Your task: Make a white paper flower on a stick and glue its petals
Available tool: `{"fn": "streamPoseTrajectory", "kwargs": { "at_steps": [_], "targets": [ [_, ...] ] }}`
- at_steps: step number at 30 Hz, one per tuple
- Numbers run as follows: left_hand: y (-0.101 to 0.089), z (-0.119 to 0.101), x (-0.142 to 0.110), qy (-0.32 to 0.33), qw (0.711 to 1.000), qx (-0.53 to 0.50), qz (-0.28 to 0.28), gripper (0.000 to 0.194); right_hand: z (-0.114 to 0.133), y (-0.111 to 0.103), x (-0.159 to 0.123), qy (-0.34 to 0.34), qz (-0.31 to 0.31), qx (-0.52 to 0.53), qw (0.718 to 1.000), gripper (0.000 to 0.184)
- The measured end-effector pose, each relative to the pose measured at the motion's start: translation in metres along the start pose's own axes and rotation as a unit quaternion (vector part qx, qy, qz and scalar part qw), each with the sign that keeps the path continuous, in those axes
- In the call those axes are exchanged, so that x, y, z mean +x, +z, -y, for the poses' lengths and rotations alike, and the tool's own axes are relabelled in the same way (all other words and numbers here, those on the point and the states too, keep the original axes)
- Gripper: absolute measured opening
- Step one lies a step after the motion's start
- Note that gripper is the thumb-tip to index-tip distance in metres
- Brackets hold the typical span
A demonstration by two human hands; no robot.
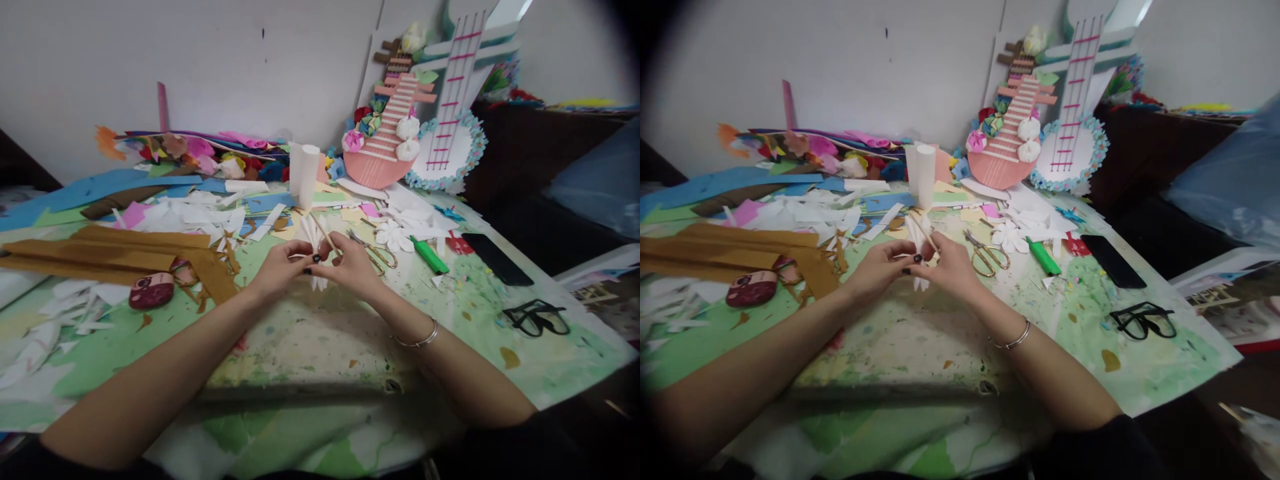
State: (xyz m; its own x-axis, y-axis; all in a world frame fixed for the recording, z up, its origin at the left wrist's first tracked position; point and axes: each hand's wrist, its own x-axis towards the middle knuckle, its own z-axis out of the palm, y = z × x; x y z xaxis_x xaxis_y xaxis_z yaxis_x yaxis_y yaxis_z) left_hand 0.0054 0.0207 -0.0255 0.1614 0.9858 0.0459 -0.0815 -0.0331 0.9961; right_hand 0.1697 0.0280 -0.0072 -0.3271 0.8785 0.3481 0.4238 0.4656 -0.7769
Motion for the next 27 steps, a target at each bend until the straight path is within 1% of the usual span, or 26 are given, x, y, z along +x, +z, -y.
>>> {"fn": "streamPoseTrajectory", "kwargs": {
  "at_steps": [2, 3, 7, 10, 12, 14, 17, 19, 21, 23, 25, 27],
  "targets": [
    [-0.0010, -0.0001, 0.0001, 0.006, 1.000, 0.013, -0.005, 0.033, -0.0014, 0.0010, -0.0009, -0.019, 0.014, -0.027, 0.999, 0.024],
    [-0.0011, -0.0009, 0.0000, 0.004, 1.000, 0.013, -0.002, 0.033, -0.0026, 0.0008, -0.0008, -0.018, 0.020, -0.031, 0.999, 0.023],
    [-0.0002, -0.0049, -0.0007, -0.001, 1.000, 0.020, -0.002, 0.029, -0.0074, -0.0039, 0.0022, 0.006, 0.052, 0.004, 0.999, 0.023],
    [-0.0006, -0.0049, -0.0003, 0.030, 0.997, 0.072, 0.010, 0.019, -0.0087, -0.0074, 0.0048, -0.007, 0.072, 0.036, 0.997, 0.021],
    [-0.0016, -0.0031, 0.0002, 0.053, 0.991, 0.122, 0.025, 0.016, -0.0084, -0.0084, 0.0054, -0.019, 0.084, 0.038, 0.996, 0.017],
    [-0.0025, -0.0011, 0.0005, 0.073, 0.983, 0.165, 0.033, 0.018, -0.0073, -0.0085, 0.0051, -0.026, 0.082, 0.016, 0.996, 0.012],
    [-0.0021, 0.0002, -0.0007, 0.089, 0.975, 0.203, 0.025, 0.026, -0.0049, -0.0074, 0.0030, -0.035, 0.051, -0.045, 0.997, 0.009],
    [-0.0009, -0.0006, -0.0026, 0.095, 0.974, 0.208, -0.001, 0.039, -0.0035, -0.0063, 0.0014, -0.046, 0.038, -0.061, 0.996, 0.011],
    [0.0006, -0.0021, -0.0051, 0.104, 0.973, 0.205, -0.029, 0.059, -0.0027, -0.0055, 0.0003, -0.057, 0.040, -0.058, 0.996, 0.016],
    [0.0015, -0.0036, -0.0071, 0.121, 0.970, 0.206, -0.039, 0.069, -0.0028, -0.0052, 0.0000, -0.064, 0.049, -0.053, 0.995, 0.019],
    [0.0016, -0.0042, -0.0079, 0.140, 0.966, 0.213, -0.035, 0.065, -0.0031, -0.0055, 0.0001, -0.060, 0.052, -0.049, 0.996, 0.017],
    [0.0006, -0.0040, -0.0073, 0.155, 0.960, 0.230, -0.028, 0.051, -0.0026, -0.0063, 0.0001, -0.050, 0.050, -0.042, 0.997, 0.013]
  ]
}}
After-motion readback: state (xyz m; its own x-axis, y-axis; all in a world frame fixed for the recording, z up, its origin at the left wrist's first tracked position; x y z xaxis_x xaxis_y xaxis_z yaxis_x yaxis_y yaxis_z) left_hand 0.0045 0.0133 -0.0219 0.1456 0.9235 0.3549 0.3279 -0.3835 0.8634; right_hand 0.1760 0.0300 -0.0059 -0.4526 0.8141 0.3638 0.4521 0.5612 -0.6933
